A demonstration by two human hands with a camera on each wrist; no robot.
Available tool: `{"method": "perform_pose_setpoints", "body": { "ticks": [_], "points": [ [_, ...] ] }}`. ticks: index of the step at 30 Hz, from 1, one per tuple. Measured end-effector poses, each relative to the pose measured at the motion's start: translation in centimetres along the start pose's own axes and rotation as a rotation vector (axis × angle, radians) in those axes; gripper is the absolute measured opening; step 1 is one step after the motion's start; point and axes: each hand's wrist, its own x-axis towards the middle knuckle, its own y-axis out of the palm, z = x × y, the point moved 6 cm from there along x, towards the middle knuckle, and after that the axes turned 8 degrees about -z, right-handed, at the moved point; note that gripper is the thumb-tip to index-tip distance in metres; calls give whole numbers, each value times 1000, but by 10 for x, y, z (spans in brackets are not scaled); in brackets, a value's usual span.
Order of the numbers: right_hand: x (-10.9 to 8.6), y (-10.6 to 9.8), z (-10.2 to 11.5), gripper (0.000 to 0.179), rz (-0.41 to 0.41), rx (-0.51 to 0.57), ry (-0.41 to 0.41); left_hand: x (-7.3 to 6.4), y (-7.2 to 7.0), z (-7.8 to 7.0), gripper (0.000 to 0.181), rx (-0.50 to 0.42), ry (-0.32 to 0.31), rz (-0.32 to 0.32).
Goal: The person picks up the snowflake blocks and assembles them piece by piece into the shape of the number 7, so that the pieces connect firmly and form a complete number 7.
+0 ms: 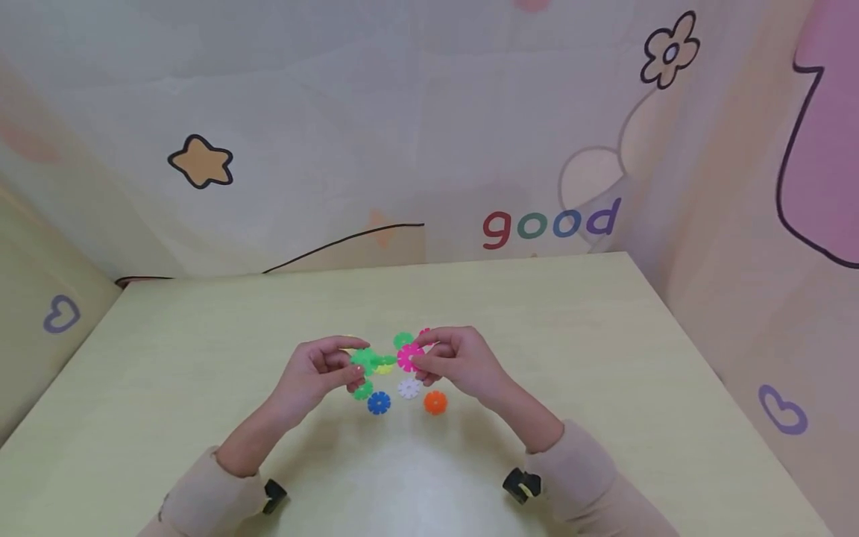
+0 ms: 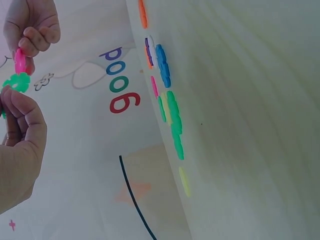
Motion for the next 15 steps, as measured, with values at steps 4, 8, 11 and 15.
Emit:
{"method": "perform_pose_setpoints", "body": {
  "ticks": [4,8,11,15],
  "points": [
    [1,1,0,29,6,11,-6,1,-1,0,33,-1,5,4],
    [2,2,-1,29,13,19,-7,1,-2,-2,34,6,7,1],
    [2,5,-2,30,21,26,8,0,-2,-2,33,18,-1,-1],
    [2,8,-5,32,29,41,25,-1,-2,-1,32,24,-9,-1]
  ]
}}
